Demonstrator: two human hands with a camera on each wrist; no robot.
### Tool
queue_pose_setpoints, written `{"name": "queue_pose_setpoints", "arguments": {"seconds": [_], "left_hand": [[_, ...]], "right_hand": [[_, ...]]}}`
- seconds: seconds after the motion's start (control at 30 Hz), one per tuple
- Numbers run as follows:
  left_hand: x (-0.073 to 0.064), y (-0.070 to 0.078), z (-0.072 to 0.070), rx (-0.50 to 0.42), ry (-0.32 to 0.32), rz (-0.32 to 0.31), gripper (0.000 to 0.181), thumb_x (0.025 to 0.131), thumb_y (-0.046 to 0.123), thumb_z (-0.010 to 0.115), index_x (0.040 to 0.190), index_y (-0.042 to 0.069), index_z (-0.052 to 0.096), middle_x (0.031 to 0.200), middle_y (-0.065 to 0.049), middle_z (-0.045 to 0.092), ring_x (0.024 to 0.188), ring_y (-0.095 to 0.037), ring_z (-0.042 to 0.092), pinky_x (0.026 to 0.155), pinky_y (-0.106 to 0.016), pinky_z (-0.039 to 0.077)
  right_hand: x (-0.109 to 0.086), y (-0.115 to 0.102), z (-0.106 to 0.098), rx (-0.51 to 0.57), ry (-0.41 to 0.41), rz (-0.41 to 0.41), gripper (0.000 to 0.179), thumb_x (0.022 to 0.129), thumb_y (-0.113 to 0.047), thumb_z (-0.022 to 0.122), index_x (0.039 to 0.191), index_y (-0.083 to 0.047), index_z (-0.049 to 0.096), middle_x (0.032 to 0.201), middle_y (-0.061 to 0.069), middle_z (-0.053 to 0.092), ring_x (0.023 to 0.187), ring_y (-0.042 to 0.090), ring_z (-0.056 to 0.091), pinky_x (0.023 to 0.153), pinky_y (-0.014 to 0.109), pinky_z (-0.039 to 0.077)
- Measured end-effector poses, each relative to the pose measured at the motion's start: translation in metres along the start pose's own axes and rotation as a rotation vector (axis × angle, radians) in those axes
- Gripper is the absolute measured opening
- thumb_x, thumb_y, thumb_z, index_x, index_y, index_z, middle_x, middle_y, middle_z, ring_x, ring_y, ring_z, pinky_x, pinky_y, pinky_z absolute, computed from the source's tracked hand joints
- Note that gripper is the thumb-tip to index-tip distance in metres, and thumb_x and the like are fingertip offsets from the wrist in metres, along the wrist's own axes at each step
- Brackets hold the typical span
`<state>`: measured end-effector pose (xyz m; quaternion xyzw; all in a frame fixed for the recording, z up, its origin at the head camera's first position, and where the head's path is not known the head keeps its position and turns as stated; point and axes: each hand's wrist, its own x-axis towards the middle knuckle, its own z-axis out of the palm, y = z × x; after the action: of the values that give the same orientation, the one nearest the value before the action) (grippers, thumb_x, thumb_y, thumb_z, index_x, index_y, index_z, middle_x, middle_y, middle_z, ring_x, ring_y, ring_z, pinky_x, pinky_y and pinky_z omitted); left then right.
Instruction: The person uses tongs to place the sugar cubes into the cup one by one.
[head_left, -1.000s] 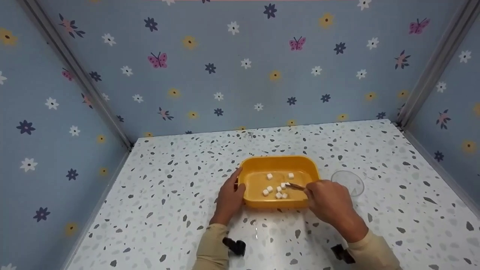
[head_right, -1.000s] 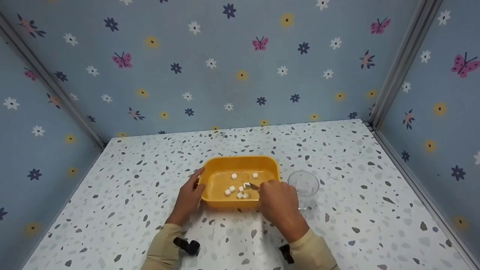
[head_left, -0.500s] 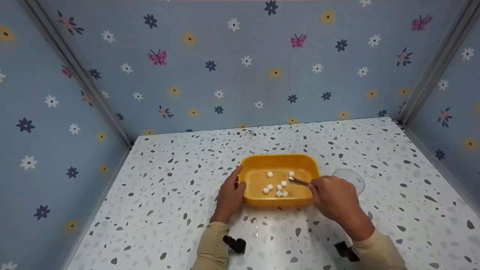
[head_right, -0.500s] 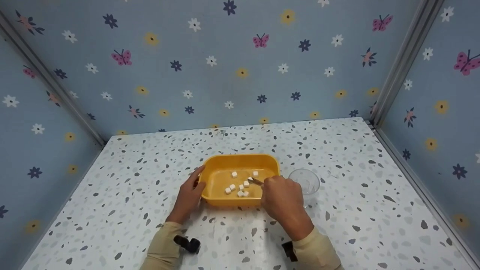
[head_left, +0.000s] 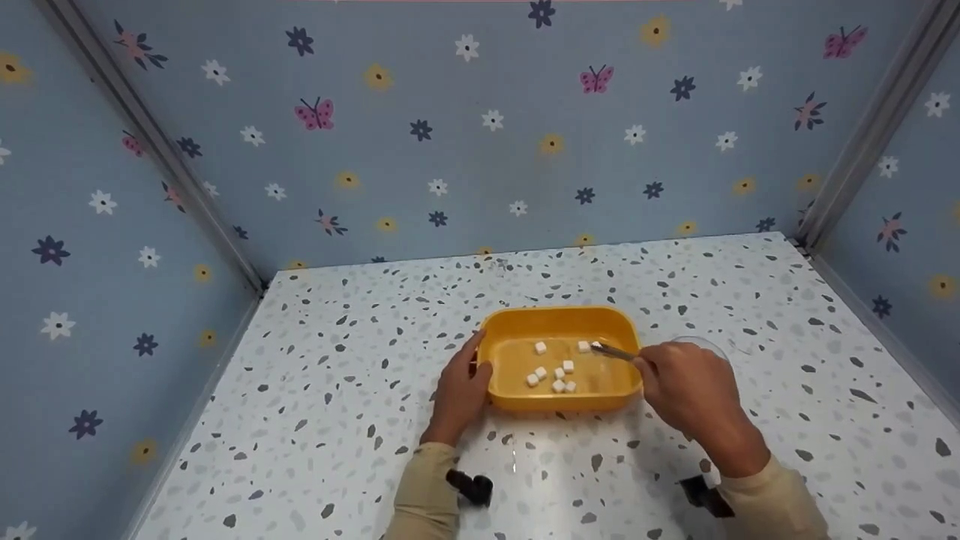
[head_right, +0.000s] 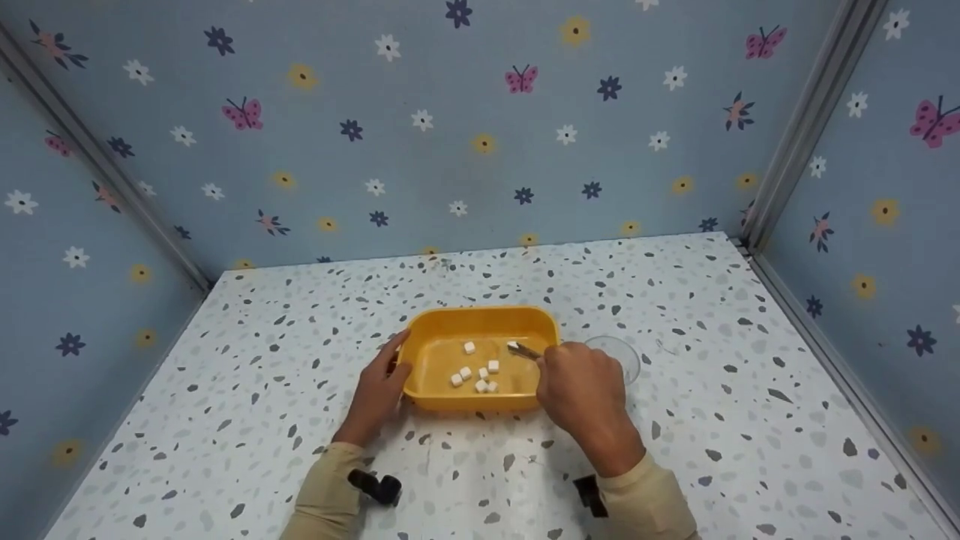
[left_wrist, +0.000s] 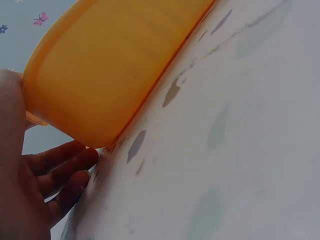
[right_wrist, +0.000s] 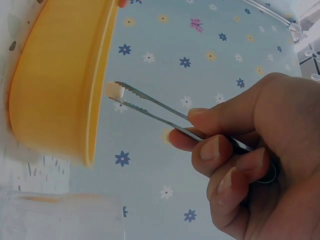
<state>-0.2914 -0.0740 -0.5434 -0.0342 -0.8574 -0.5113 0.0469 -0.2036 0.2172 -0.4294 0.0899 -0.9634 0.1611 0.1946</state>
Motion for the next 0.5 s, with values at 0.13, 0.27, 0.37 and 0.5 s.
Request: {"name": "queue_pose_setpoints", "arguments": {"seconds": [0.13, 0.27, 0.37, 0.5], "left_hand": [[0.000, 0.000, 0.000, -0.006, 0.001, -0.006, 0.056, 0.099, 0.023, 0.052, 0.154, 0.032, 0.042, 0.139, 0.000, 0.056, 0.114, -0.017, 0.055, 0.101, -0.042, 0.043], [-0.002, 0.001, 0.000, -0.007, 0.001, -0.026, 0.057, 0.099, 0.024, 0.052, 0.153, 0.033, 0.042, 0.139, 0.001, 0.056, 0.113, -0.016, 0.055, 0.102, -0.042, 0.043], [-0.002, 0.001, 0.000, -0.002, 0.001, -0.021, 0.057, 0.098, 0.024, 0.052, 0.153, 0.032, 0.042, 0.137, 0.000, 0.057, 0.111, -0.016, 0.055, 0.100, -0.042, 0.044], [0.001, 0.001, 0.000, 0.009, 0.000, -0.010, 0.056, 0.098, 0.023, 0.052, 0.154, 0.029, 0.042, 0.135, 0.000, 0.058, 0.108, -0.016, 0.056, 0.097, -0.040, 0.046]], "right_hand": [[0.001, 0.001, -0.003, 0.000, -0.012, 0.007, 0.017, 0.093, -0.016, 0.067, 0.093, -0.004, 0.080, 0.078, 0.005, 0.070, 0.066, 0.022, 0.059, 0.058, 0.043, 0.051], [0.000, 0.002, -0.005, -0.002, -0.024, 0.016, 0.018, 0.093, -0.017, 0.067, 0.094, -0.005, 0.080, 0.076, 0.003, 0.068, 0.064, 0.019, 0.056, 0.055, 0.040, 0.049], [0.000, 0.002, -0.007, 0.000, -0.024, 0.026, 0.018, 0.093, -0.017, 0.067, 0.093, -0.005, 0.080, 0.077, 0.003, 0.068, 0.064, 0.019, 0.056, 0.055, 0.039, 0.048], [0.000, 0.003, -0.012, 0.006, -0.032, 0.044, 0.018, 0.094, -0.017, 0.067, 0.094, -0.004, 0.080, 0.080, 0.004, 0.070, 0.066, 0.020, 0.059, 0.056, 0.041, 0.050]]}}
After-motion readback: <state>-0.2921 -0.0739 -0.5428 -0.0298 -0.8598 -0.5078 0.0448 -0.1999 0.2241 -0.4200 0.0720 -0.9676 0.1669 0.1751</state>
